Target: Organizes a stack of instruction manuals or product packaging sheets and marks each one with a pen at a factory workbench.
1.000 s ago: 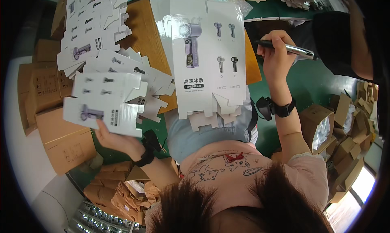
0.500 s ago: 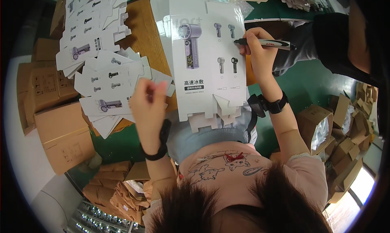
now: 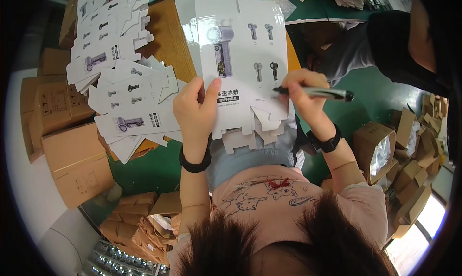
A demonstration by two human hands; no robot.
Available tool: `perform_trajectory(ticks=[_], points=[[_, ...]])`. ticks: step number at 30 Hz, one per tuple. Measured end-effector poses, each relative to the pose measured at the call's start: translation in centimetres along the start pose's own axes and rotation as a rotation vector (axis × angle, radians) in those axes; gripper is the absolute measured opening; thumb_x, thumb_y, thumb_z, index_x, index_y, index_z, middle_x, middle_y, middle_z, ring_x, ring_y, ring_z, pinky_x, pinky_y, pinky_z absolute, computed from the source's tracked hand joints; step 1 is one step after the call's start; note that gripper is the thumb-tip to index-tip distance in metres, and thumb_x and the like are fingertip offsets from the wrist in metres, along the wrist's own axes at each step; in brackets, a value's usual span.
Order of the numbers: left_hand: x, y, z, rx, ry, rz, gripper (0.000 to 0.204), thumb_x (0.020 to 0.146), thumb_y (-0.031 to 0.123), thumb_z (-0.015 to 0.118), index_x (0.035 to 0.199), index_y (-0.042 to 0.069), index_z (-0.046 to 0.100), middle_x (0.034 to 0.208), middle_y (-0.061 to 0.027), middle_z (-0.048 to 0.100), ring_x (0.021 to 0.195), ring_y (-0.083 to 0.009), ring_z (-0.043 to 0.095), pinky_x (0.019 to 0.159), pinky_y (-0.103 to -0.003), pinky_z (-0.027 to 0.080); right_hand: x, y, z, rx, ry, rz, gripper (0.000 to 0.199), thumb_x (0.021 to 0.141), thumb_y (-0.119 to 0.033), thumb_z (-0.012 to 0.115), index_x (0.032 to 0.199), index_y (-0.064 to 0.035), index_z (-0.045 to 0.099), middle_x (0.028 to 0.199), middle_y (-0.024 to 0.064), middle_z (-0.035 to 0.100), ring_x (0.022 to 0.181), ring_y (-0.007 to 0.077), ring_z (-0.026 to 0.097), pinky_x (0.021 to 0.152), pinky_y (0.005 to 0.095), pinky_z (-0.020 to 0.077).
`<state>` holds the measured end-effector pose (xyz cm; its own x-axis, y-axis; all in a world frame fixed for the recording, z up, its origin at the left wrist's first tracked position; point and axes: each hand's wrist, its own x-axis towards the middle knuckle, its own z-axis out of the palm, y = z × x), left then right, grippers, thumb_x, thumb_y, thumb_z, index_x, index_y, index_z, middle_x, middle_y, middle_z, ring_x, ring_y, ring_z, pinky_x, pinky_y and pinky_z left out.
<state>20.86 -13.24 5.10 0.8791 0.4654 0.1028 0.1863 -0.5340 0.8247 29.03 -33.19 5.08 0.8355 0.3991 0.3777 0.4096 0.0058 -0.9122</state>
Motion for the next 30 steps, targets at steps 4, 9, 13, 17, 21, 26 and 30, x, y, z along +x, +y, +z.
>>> perform_trajectory(ticks=[4,9,13,17,21,26,30], points=[[0.1,0.4,0.4,0.131,0.064,0.068,0.037,0.077,0.025,0.060,0.059,0.002,0.037,0.051,-0.0078,0.036,0.045,-0.0201,0.034,0.044,-0.031,0.027,-0.4,0.0,0.7,-0.186,-0.145,-0.102,0.020,0.073,-0.013,0.056,0.061,0.0028,0.052,0.058,0.0095,0.054,0.047,0.0130,0.050,0.045,0.0245,0.0384],[-0.1,0.7,0.3,0.214,0.153,0.168,0.038,0.077,0.025,0.059,0.057,0.002,0.038,0.052,-0.0083,0.038,0.048,-0.0230,0.038,0.045,-0.032,0.030,-0.3,0.4,0.8,-0.107,-0.127,-0.073,0.022,0.075,-0.016,0.056,0.061,0.0010,0.051,0.058,0.0089,0.053,0.048,0.0134,0.049,0.044,0.0237,0.0376],[-0.6,1.1,-0.8,0.224,0.148,0.218,0.033,0.078,0.022,0.059,0.059,0.002,0.041,0.053,-0.0084,0.038,0.047,-0.0182,0.039,0.045,-0.031,0.030,-1.0,-0.1,0.5,0.393,0.304,0.226,0.022,0.079,-0.019,0.053,0.066,-0.0037,0.044,0.055,0.0052,0.043,0.045,0.0131,0.041,0.042,0.0222,0.0340],[-0.7,0.8,-2.4,-0.303,0.017,0.023,0.027,0.080,0.016,0.056,0.059,0.003,0.045,0.053,-0.0038,0.042,0.048,-0.0105,0.040,0.044,-0.029,0.028,-0.1,-0.5,0.0,0.507,0.410,0.167,0.021,0.079,-0.018,0.052,0.067,-0.0031,0.042,0.054,0.0055,0.041,0.045,0.0131,0.039,0.043,0.0224,0.0330],[-1.7,0.2,-6.4,-0.746,0.420,-0.081,0.023,0.082,0.012,0.053,0.061,0.004,0.049,0.057,0.0018,0.048,0.054,-0.0059,0.045,0.048,-0.023,0.034,-0.1,-0.8,-0.7,0.505,0.461,0.113,0.019,0.080,-0.016,0.050,0.068,-0.0033,0.041,0.053,0.0060,0.041,0.045,0.0133,0.038,0.043,0.0225,0.0324],[-4.5,-2.6,-8.7,-0.887,0.828,-0.238,0.024,0.084,0.015,0.052,0.064,0.003,0.051,0.060,-0.0024,0.054,0.058,-0.0076,0.052,0.054,-0.019,0.040,-0.2,-0.5,-0.9,0.506,0.464,0.070,0.017,0.080,-0.015,0.048,0.068,-0.0036,0.042,0.053,0.0061,0.040,0.046,0.0127,0.037,0.043,0.0224,0.0324],[-7.9,-8.5,-9.4,-0.651,0.387,-0.542,0.027,0.084,0.022,0.056,0.065,0.002,0.050,0.066,-0.0061,0.057,0.059,-0.0091,0.054,0.056,-0.019,0.041,0.1,-0.7,-0.7,0.509,0.481,0.110,0.016,0.080,-0.014,0.047,0.069,-0.0032,0.042,0.055,0.0061,0.041,0.046,0.0124,0.038,0.044,0.0219,0.0338]])
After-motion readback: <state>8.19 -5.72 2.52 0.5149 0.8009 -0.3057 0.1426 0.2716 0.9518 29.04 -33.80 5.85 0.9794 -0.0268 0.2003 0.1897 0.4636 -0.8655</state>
